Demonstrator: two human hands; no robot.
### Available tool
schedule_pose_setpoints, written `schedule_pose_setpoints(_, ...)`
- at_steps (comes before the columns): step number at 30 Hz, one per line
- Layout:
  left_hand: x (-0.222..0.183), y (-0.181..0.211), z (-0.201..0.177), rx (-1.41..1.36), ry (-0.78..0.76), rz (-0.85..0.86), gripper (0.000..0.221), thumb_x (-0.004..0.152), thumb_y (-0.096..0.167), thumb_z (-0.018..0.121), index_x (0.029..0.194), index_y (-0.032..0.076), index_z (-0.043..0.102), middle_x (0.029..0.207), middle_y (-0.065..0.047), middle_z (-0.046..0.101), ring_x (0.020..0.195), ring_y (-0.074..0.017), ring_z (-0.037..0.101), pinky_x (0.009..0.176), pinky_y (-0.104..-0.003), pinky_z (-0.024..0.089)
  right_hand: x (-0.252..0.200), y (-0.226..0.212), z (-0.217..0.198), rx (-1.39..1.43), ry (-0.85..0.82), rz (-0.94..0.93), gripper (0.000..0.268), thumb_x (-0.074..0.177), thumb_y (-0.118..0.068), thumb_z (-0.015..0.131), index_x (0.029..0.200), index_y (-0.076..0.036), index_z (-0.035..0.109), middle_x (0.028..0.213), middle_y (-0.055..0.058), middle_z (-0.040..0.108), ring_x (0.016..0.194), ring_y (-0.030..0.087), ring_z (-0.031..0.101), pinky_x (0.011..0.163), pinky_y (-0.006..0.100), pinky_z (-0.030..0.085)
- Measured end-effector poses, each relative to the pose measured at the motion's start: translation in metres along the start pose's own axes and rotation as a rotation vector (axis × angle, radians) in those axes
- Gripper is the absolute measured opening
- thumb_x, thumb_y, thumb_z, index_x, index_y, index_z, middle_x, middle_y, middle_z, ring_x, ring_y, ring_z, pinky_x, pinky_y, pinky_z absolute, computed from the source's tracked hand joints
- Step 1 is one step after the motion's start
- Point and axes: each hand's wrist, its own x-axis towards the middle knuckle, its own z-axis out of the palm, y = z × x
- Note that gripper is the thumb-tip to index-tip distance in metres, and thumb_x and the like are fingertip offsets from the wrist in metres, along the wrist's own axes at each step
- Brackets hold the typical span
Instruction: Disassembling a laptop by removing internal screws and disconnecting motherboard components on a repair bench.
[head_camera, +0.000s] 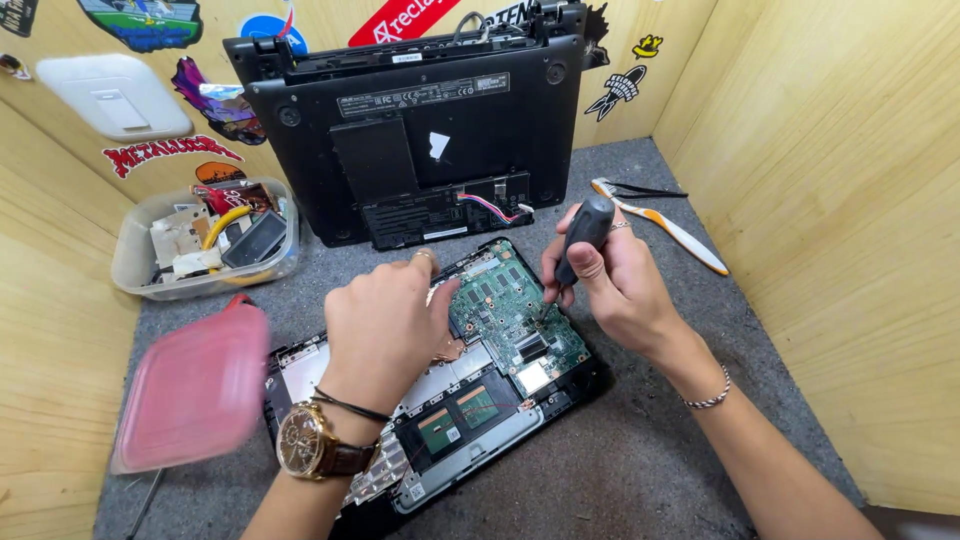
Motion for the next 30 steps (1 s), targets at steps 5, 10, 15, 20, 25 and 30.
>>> schedule_pose_setpoints(5,0.001,-0.068,-0.009,-0.054,0.061,-0.228,0.025,0.097,0.045,0.065,0.103,0.023,0.075,0.071,-0.003,0.075,0.074,-0.0395,0.076,0.068,-0.053,0.059,-0.001,0.000,-0.001,0.021,0.005,-0.001,0.039,0.107,-0.037,0.043,0.116,0.001,0.047,0.076,0.019,0.069,0.060,0.023,0.070,0.051,0.032,0.062)
schedule_pose_setpoints(10,-0.008,-0.118,-0.032,-0.014,-0.095,-0.578,0.036,0.098,0.059,0.058,0.107,0.029,0.075,0.103,-0.017,0.076,0.105,-0.0461,0.069,0.082,-0.058,0.053,-0.001,-0.012,-0.006,0.089,-0.047,0.166,0.046,0.101,-0.050,0.048,0.117,-0.008,0.043,0.085,0.013,0.066,0.068,0.021,0.070,0.053,0.026,0.054)
schedule_pose_setpoints(15,-0.053,-0.168,-0.028,-0.153,-0.369,-0.426,0.080,0.071,0.063,0.074,0.142,0.028,0.059,0.142,-0.005,0.056,0.131,-0.0319,0.053,0.112,-0.044,0.041,-0.003,-0.010,-0.005,0.079,-0.042,0.152,0.040,0.103,-0.045,0.047,0.118,-0.007,0.042,0.088,0.015,0.066,0.070,0.023,0.072,0.055,0.027,0.055)
schedule_pose_setpoints(20,-0.075,-0.173,-0.020,-0.172,-0.486,-0.276,0.141,0.048,0.051,0.106,0.160,0.031,0.022,0.171,0.005,0.009,0.156,-0.0175,0.014,0.124,-0.047,0.017,-0.004,-0.010,-0.002,0.068,-0.017,0.147,0.038,0.104,-0.043,0.046,0.117,-0.008,0.041,0.088,0.015,0.066,0.068,0.023,0.070,0.055,0.028,0.055)
schedule_pose_setpoints(25,-0.076,-0.173,-0.021,-0.128,-0.474,-0.207,0.152,0.042,0.049,0.112,0.162,0.039,0.019,0.166,0.001,0.020,0.150,-0.0281,0.022,0.120,-0.051,0.024,-0.007,-0.007,-0.001,0.061,-0.006,0.141,0.039,0.104,-0.042,0.047,0.118,-0.007,0.043,0.088,0.015,0.067,0.069,0.022,0.070,0.057,0.028,0.057)
schedule_pose_setpoints(30,-0.071,-0.162,-0.057,-0.173,-0.277,-0.117,0.112,0.046,0.055,0.100,0.147,0.043,0.053,0.142,-0.005,0.041,0.133,-0.0266,0.037,0.114,-0.047,0.032,-0.008,-0.006,-0.001,0.063,0.007,0.129,0.036,0.105,-0.040,0.047,0.118,-0.006,0.043,0.088,0.016,0.066,0.069,0.023,0.069,0.056,0.028,0.057)
